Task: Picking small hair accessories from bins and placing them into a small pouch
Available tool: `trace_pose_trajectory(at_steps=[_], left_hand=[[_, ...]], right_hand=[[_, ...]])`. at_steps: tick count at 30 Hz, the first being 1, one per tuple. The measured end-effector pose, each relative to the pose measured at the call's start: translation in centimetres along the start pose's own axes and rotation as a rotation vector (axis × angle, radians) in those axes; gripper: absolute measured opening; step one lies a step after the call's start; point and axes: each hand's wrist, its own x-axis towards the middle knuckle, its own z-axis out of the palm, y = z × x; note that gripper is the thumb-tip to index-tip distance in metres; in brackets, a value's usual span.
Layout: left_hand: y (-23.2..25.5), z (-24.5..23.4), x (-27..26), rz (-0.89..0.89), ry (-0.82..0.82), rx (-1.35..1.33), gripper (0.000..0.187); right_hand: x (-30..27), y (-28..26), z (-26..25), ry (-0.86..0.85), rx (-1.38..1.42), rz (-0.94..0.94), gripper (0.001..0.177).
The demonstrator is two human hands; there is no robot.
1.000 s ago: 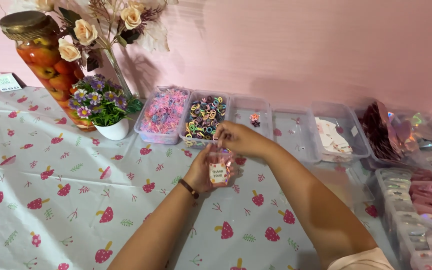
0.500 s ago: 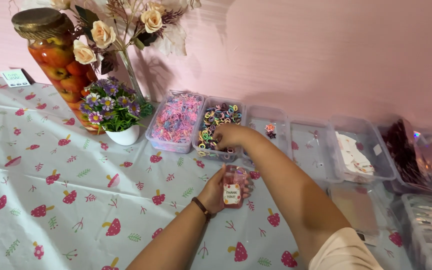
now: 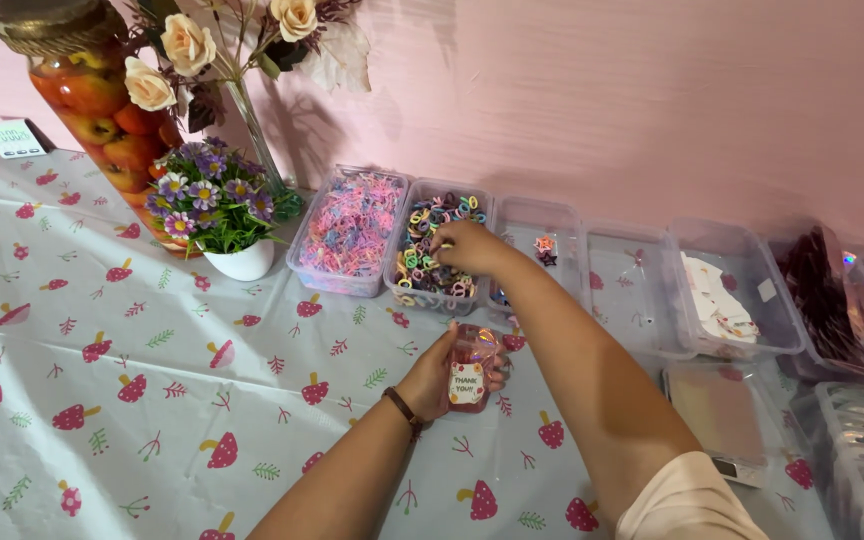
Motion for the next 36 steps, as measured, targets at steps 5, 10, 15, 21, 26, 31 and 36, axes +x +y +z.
trace_pose_trajectory(at_steps=[5,10,15,21,26,31,36], left_hand=[[0.1,0.0,-0.1,-0.011,-0.003,-0.013,0.086],[0.2,-0.2,-0.1,0.001,-0.013,-0.023,0.085],[0.4,0.1,-0.3,-0.007,-0.011,-0.032,0.087],[0.5,-0.2,-0.4,-0.030,-0.027,-0.075,0.085],[0.8,0.0,-1.0,-0.031,-0.018,-0.076,0.085],[0.9,0.6,-1.2,-0.032,-0.030,-0.065,0.084],[0.2,-1.5,-0.2,-0.029,-0.068,-0.035,0.076]], right_hand=[[-2.6,-2.0,-1.0,0.047,0.502,0.159,0.028],[-3.7,-2.0,-1.1,0.052,0.893,0.278,0.028],[-3.8,-0.5,-0.8,-0.034,1.109,0.299,0.009],[-6.0,-0.1,-0.1,-0.033,1.118,0.219,0.016],[-12.4,-3.9,-1.3,-0.105,0.901,0.189,0.018],[-17.1,-7.4,-2.2,-0.157,0.591,0.120,0.014],[-19.0,-7.1,-2.1,-0.121,-0.120,0.101,0.015]])
